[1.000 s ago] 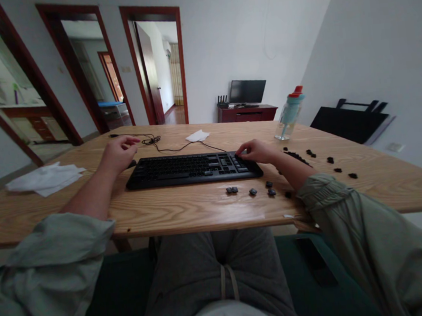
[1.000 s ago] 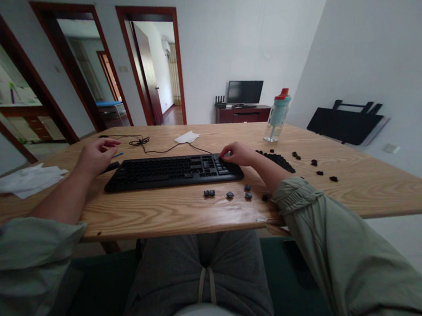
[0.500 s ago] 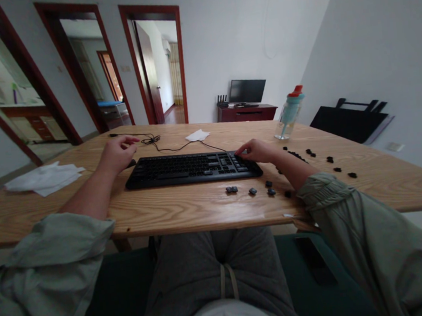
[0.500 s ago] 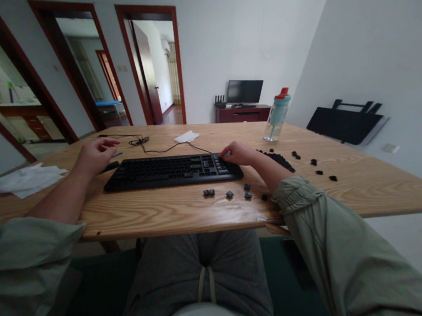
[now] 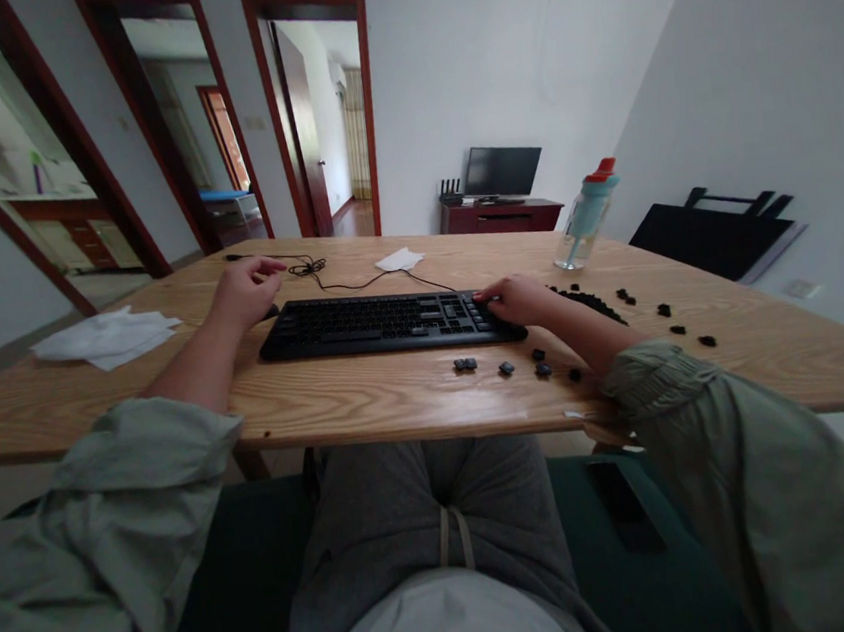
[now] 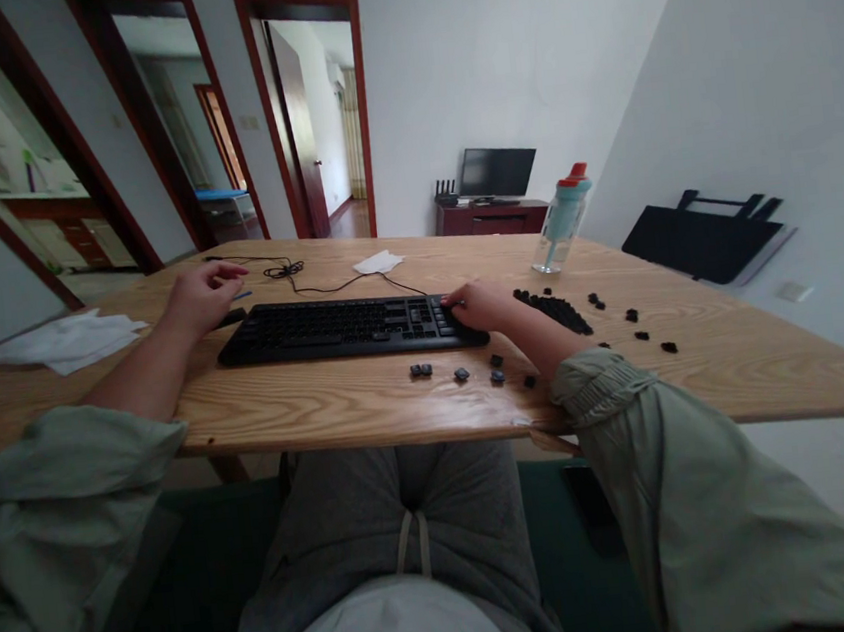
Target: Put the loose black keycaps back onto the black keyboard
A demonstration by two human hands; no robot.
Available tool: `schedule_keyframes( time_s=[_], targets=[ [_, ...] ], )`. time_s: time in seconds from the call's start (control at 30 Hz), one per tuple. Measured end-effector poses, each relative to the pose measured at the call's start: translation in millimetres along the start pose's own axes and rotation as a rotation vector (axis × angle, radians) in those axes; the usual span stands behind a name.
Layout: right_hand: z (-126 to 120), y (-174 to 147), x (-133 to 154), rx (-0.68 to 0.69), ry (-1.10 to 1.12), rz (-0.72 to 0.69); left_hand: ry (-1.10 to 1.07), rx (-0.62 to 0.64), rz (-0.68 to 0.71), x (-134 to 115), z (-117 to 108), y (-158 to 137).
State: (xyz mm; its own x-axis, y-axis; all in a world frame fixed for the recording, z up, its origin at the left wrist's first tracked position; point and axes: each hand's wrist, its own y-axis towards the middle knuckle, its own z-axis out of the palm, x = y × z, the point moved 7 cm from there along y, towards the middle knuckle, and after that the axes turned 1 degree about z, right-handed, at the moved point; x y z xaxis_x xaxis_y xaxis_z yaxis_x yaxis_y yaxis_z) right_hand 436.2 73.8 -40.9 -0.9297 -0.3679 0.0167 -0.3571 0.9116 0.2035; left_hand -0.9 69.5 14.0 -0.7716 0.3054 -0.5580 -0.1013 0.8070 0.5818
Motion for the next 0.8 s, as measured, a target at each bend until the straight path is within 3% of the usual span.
schedule_keyframes(
  time_s=[0.13, 0.23, 0.37, 0.6, 0.8],
  targets=[
    [1.9, 0.1, -4.5, -0.025, 0.069, 0.019, 0.0, -0.006, 0.001, -0.8, -0.8, 0.0],
    [-8.0, -3.7, -15.2, -0.129, 0.162, 0.09, -0.024, 0.001, -0.005, 0.0, -1.6, 0.9],
    [-21.7, -9.6, -16.1, -0.266, 0.22, -0.006, -0.024, -0.005, -0.006, 0.9, -3.3, 1.5],
    [-4.7, -5.9, -7.9, -0.088, 0.193, -0.08, -0.027, 0.0, -0.011, -0.3, -3.8, 1.0],
    [-2.5, -4.5, 1.5, -0.058, 0.176, -0.084, 0.007, 0.004, -0.004, 2.4, -2.1, 1.3]
  ],
)
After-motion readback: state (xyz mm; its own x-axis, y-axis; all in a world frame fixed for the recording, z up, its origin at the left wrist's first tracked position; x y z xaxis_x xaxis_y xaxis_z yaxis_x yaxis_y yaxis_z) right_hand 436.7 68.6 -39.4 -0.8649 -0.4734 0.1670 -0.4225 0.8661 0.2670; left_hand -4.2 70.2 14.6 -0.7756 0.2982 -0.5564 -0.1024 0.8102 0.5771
